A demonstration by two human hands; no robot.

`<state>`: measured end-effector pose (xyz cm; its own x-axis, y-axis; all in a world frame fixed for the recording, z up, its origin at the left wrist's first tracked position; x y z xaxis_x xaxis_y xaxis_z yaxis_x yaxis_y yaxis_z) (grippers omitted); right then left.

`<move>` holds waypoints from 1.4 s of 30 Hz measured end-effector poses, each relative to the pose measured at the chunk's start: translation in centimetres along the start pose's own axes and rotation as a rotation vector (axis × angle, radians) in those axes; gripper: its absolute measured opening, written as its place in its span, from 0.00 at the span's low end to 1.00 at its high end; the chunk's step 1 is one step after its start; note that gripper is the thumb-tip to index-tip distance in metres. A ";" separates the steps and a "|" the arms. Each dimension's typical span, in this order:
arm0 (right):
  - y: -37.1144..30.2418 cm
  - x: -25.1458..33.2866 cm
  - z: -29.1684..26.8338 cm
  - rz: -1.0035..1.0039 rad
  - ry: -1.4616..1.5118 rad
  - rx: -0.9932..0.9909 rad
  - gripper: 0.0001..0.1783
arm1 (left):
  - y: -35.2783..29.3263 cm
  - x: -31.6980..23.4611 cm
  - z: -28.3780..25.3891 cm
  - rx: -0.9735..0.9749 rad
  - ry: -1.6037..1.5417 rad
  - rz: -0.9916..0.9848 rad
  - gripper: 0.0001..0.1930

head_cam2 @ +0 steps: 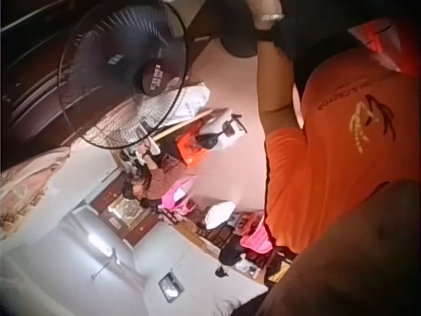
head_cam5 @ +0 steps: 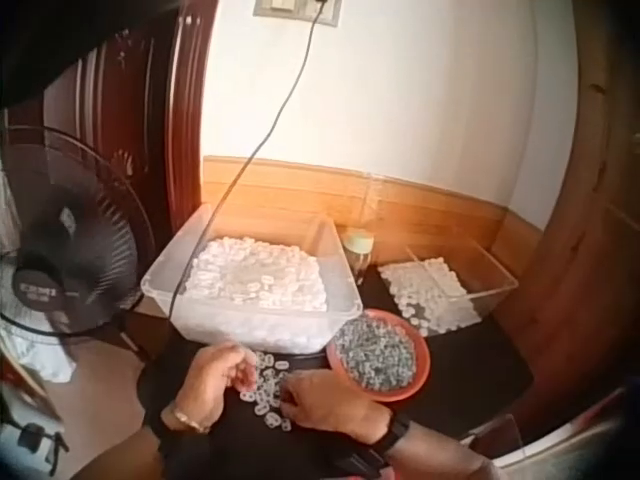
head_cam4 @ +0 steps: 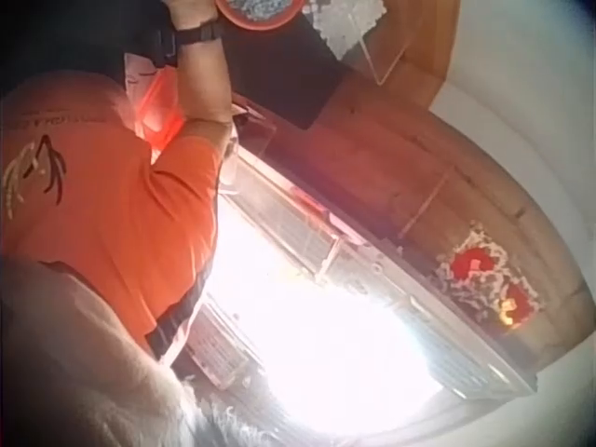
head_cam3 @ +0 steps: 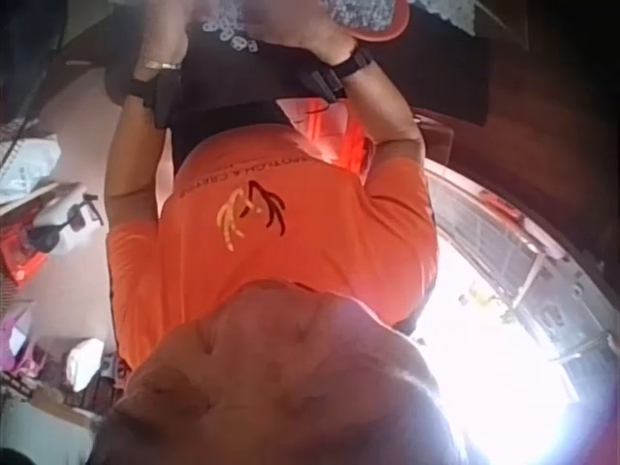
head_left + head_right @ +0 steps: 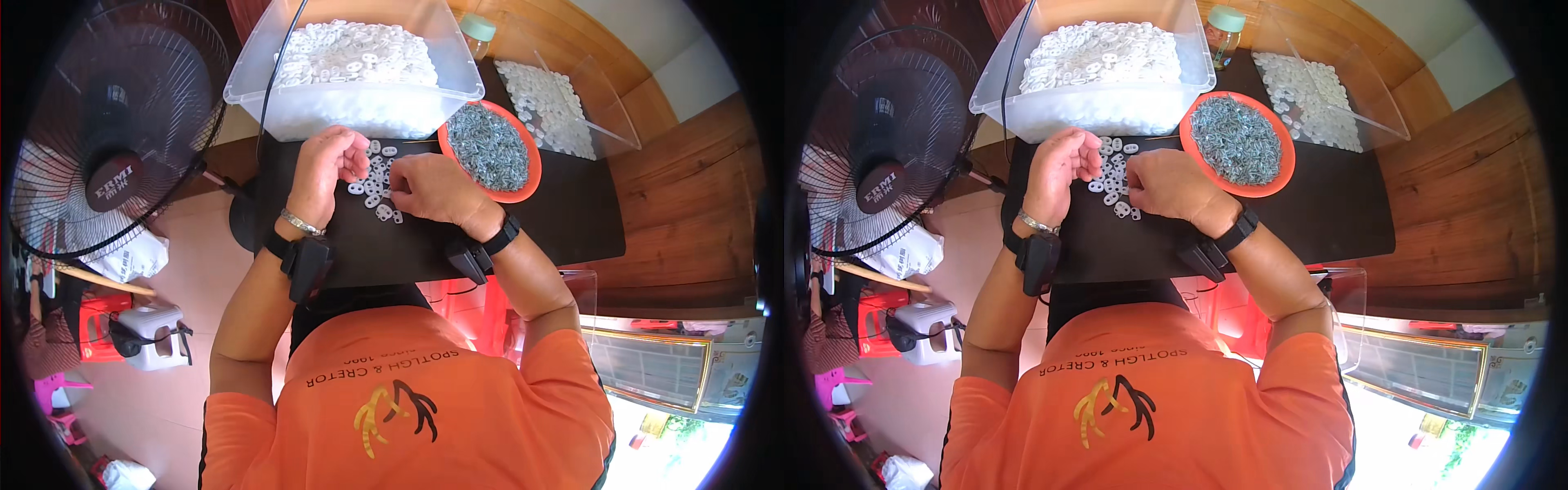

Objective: Assembling small white plastic components by manually joining them with small metal parts.

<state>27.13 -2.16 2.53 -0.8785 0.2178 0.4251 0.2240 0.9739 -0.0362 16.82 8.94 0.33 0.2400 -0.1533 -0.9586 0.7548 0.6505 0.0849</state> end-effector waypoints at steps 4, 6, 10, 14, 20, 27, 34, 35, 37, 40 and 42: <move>0.0 -0.5 -0.1 0.010 0.112 -0.007 0.09 | 0.1 -1.4 1.2 0.017 -0.065 -0.020 0.12; 0.0 -0.7 -0.7 0.003 0.168 -0.043 0.10 | 0.2 -1.9 1.7 0.033 0.027 -0.005 0.13; 0.4 -1.1 -2.4 0.109 0.657 -0.004 0.08 | 0.2 -1.2 1.9 0.109 0.188 0.057 0.13; 0.6 -1.7 -2.3 0.091 0.803 -0.031 0.07 | -0.7 -1.3 3.2 0.208 0.278 0.241 0.11; 0.1 -1.8 -1.7 0.105 0.900 -0.053 0.06 | -0.7 -1.3 3.5 0.259 0.300 0.279 0.06; -0.5 -1.1 -2.9 0.033 0.790 -0.210 0.06 | -0.5 -0.6 3.5 0.211 0.324 0.258 0.06; -1.0 -1.0 -3.8 -0.127 0.605 -0.376 0.04 | -0.6 -0.6 4.1 0.235 0.317 0.288 0.08; -1.2 -0.8 -4.1 -0.120 0.527 -0.402 0.04 | -0.5 -0.3 4.1 0.240 0.270 0.252 0.08; -1.3 -0.8 -4.2 -0.110 0.448 -0.432 0.03 | -0.5 -0.1 4.3 0.251 0.223 0.218 0.08; -1.5 -0.9 -4.4 -0.146 0.477 -0.467 0.03 | -0.5 0.2 4.6 0.307 0.251 0.149 0.09; -1.8 -0.4 -4.8 -0.231 0.441 -0.475 0.03 | -0.8 0.0 4.5 0.300 0.236 0.152 0.11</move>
<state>29.06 -4.31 6.80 -0.6949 -0.1360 0.7062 0.3006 0.8371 0.4571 19.03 5.06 1.48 0.2418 0.1255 -0.9622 0.8743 0.4018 0.2722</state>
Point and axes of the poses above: each hand's wrist, its own y-axis towards the middle knuckle, its own z-axis out of the palm, x = y × z, the point moved 6 cm from there along y, towards the middle knuckle, and after that the axes turned 6 degrees about z, right-handed, at the moved point
